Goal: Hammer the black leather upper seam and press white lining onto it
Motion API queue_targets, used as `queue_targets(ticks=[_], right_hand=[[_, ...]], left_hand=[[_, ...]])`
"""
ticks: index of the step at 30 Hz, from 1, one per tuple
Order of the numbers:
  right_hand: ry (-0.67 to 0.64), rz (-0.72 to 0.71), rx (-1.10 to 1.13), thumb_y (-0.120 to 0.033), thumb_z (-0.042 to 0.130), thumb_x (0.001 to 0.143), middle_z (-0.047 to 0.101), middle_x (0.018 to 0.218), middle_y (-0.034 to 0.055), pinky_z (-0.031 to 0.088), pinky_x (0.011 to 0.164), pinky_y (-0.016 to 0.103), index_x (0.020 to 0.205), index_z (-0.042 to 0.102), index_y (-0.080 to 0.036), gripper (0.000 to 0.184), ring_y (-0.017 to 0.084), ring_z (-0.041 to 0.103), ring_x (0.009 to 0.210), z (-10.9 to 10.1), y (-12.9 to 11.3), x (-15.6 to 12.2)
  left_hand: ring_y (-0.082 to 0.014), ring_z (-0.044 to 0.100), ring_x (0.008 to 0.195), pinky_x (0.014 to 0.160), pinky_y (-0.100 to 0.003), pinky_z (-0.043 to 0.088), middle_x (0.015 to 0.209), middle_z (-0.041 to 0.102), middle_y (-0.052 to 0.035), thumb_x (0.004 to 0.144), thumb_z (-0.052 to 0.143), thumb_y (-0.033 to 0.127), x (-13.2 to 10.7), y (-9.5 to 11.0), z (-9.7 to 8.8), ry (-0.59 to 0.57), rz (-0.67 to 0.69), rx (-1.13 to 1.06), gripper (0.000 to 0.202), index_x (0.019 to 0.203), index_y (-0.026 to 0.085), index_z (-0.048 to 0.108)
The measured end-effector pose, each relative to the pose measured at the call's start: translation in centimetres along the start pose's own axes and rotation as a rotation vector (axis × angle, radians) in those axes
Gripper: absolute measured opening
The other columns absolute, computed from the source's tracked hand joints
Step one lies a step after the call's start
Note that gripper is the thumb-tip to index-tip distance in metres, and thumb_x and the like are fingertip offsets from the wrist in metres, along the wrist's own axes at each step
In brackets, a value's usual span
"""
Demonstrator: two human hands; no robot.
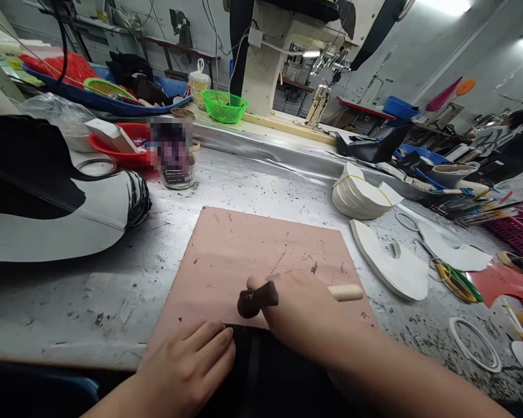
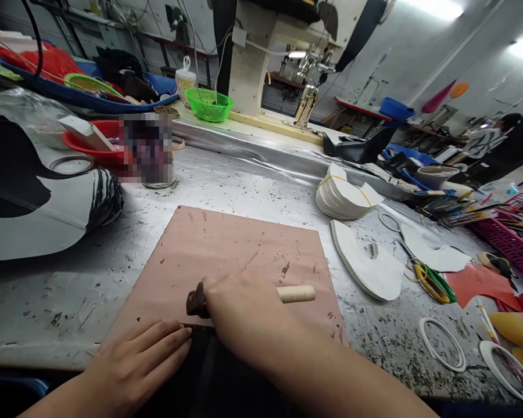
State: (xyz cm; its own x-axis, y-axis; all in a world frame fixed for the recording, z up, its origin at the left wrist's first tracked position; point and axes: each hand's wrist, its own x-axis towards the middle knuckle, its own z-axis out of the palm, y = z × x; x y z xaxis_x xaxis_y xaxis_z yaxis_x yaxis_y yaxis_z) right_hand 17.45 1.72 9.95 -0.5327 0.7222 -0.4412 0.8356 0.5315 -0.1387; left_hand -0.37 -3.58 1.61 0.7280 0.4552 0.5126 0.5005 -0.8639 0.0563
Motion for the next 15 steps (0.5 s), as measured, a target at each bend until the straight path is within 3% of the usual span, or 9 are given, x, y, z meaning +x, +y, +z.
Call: queue_targets(ticks=[7, 15], right_hand=[[0.017, 0.009, 0.040, -0.013, 0.045, 0.085, 0.066, 0.075, 0.0035, 0.031, 0.053, 0.025, 0.089, 0.061, -0.020, 0.018, 0.016, 0.059, 0.063, 0.4, -0.2, -0.5], [0.081, 0.002, 0.108, -0.014, 0.045, 0.086, 0.065, 0.075, 0.0021, 0.027, 0.049, 0.025, 0.086, 0.056, -0.019, 0.012, 0.015, 0.057, 0.060, 1.1, -0.7, 0.1]], left_hand=[[-0.0185, 0.061, 0.077, 0.070, -0.031, 0.048, 0.086, 0.069, -0.0064, 0.091, 0.032, 0.007, -0.3, 0.1, 0.0, 0.007, 0.005, 0.019, 0.033, 0.088, 0.013, 0.064], [-0.0183, 0.059, 0.066, 0.061, -0.033, 0.047, 0.073, 0.064, -0.0077, 0.087, 0.035, 0.005, -0.3, 0.6, -0.3, 0.002, 0.052, 0.064, 0.029, 0.091, 0.008, 0.064]])
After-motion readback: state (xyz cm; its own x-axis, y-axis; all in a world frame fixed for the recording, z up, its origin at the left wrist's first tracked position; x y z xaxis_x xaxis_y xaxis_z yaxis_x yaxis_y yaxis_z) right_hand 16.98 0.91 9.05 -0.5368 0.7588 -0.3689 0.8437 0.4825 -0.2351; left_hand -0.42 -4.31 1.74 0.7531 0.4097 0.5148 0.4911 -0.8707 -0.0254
